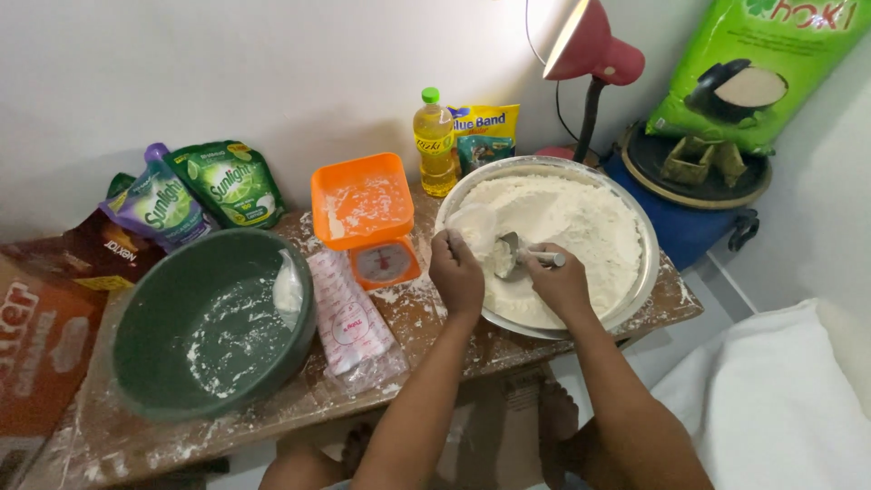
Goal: Measuring and weighing flour from a large bowl into a mixing bowl and small bags using a scale and a scoop.
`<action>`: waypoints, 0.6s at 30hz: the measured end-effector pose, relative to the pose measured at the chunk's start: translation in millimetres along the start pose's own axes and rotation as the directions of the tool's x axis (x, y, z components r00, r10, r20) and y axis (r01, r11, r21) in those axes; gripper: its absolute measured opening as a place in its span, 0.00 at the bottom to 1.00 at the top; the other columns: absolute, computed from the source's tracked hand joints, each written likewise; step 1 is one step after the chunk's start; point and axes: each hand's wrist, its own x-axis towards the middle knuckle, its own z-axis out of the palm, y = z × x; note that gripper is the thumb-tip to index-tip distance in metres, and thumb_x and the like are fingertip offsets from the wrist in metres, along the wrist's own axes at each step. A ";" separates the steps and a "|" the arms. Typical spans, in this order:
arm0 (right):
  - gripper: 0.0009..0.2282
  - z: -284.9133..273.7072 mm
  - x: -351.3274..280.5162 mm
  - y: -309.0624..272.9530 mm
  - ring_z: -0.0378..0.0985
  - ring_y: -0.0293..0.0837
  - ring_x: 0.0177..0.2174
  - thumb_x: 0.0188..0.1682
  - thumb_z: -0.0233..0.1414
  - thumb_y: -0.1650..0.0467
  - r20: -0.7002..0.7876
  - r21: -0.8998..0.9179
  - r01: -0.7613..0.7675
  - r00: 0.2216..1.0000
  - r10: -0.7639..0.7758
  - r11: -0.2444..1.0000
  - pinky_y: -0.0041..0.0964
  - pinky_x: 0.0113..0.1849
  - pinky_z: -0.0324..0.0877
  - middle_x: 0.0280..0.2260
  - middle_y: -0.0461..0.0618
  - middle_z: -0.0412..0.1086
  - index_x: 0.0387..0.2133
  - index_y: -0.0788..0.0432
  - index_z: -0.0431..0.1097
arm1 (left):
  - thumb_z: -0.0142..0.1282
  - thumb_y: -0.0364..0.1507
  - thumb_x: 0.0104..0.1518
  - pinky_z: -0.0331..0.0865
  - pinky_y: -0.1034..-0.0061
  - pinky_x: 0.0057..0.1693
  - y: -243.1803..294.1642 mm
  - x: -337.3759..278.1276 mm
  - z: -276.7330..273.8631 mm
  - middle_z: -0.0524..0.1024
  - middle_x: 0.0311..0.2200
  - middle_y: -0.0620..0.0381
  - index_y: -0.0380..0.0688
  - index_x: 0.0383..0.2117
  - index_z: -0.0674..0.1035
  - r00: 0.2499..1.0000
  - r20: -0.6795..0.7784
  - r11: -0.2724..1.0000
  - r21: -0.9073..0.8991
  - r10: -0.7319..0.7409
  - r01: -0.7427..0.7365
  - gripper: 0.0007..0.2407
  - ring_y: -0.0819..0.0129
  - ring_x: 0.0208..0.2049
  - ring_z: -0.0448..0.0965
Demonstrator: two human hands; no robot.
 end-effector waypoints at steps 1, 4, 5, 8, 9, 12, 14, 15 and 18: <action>0.14 -1.5 0.0 0.2 0.84 0.44 0.29 0.44 0.57 0.63 0.006 -0.002 -0.002 1.000 0.002 1.000 0.38 0.32 0.79 0.33 0.50 0.79 0.45 0.44 0.77 | 0.48 0.31 0.66 0.77 0.60 0.39 4.4 0.0 -2.3 0.81 0.27 0.47 0.42 0.39 0.79 1.000 -0.002 1.000 0.005 -0.004 0.004 0.08 0.48 0.33 0.83; 0.12 -8.0 -2.8 -5.3 0.81 0.47 0.22 0.46 0.54 0.66 -0.055 0.110 0.039 0.998 -0.033 0.993 0.41 0.28 0.77 0.21 0.57 0.74 0.40 0.57 0.78 | 0.46 0.31 0.68 0.76 0.62 0.37 16.1 0.2 -8.4 0.81 0.26 0.47 0.40 0.41 0.77 1.000 0.029 1.000 -0.006 0.011 -0.011 0.09 0.50 0.31 0.83; 0.12 -12.7 -5.9 -10.8 0.80 0.47 0.20 0.46 0.53 0.67 -0.068 0.142 0.039 0.997 -0.030 0.989 0.41 0.26 0.76 0.19 0.57 0.73 0.39 0.59 0.78 | 0.45 0.31 0.68 0.76 0.61 0.37 19.4 -0.7 -9.7 0.80 0.27 0.47 0.40 0.44 0.74 1.000 0.029 1.000 -0.027 0.003 -0.003 0.08 0.49 0.32 0.82; 0.12 -16.5 -3.5 -7.0 0.79 0.48 0.19 0.47 0.53 0.68 -0.061 0.221 0.034 0.998 -0.021 0.975 0.43 0.26 0.76 0.19 0.61 0.73 0.39 0.63 0.77 | 0.45 0.29 0.67 0.74 0.59 0.38 3.8 -2.2 -4.8 0.79 0.29 0.46 0.40 0.45 0.71 1.000 0.009 0.999 -0.037 0.017 -0.017 0.07 0.46 0.34 0.81; 0.12 -16.1 0.2 -3.4 0.80 0.49 0.21 0.47 0.53 0.69 -0.042 0.269 0.029 0.999 -0.018 0.963 0.44 0.28 0.77 0.21 0.63 0.74 0.39 0.65 0.76 | 0.45 0.28 0.67 0.73 0.57 0.39 -5.1 -1.3 -1.2 0.77 0.29 0.44 0.40 0.44 0.70 0.999 -0.012 0.999 -0.026 0.041 -0.041 0.05 0.43 0.35 0.81; 0.13 -9.5 -11.1 -21.1 0.83 0.52 0.25 0.46 0.54 0.70 0.019 0.353 -0.006 1.000 0.000 0.935 0.47 0.32 0.80 0.24 0.67 0.74 0.40 0.71 0.75 | 0.43 0.28 0.69 0.74 0.61 0.41 6.1 1.8 -7.0 0.74 0.28 0.47 0.42 0.41 0.72 0.990 0.028 0.991 -0.015 0.136 -0.136 0.05 0.44 0.35 0.79; 0.13 -11.0 -11.8 -22.9 0.82 0.52 0.25 0.46 0.55 0.71 0.022 0.395 -0.012 1.000 0.004 0.919 0.47 0.32 0.80 0.25 0.68 0.74 0.39 0.72 0.74 | 0.43 0.25 0.67 0.75 0.63 0.41 7.4 1.7 -9.4 0.74 0.29 0.49 0.42 0.42 0.74 0.989 0.059 0.990 -0.040 0.135 -0.133 0.05 0.48 0.34 0.79; 0.12 -10.7 -12.5 -23.9 0.81 0.52 0.25 0.47 0.56 0.72 0.030 0.435 -0.020 1.000 0.007 0.900 0.47 0.31 0.80 0.26 0.69 0.74 0.38 0.74 0.74 | 0.44 0.23 0.66 0.75 0.65 0.40 7.5 1.8 -11.8 0.74 0.31 0.51 0.42 0.43 0.75 0.987 0.089 0.990 -0.062 0.134 -0.129 0.06 0.51 0.33 0.79; 0.10 -15.5 -0.7 -8.8 0.80 0.50 0.24 0.47 0.55 0.73 0.026 0.474 -0.041 0.999 0.033 0.880 0.46 0.28 0.80 0.25 0.66 0.73 0.36 0.73 0.74 | 0.42 0.25 0.67 0.77 0.67 0.38 7.1 3.6 -8.6 0.72 0.30 0.49 0.40 0.44 0.76 0.991 0.085 0.990 -0.104 0.100 -0.091 0.08 0.54 0.29 0.79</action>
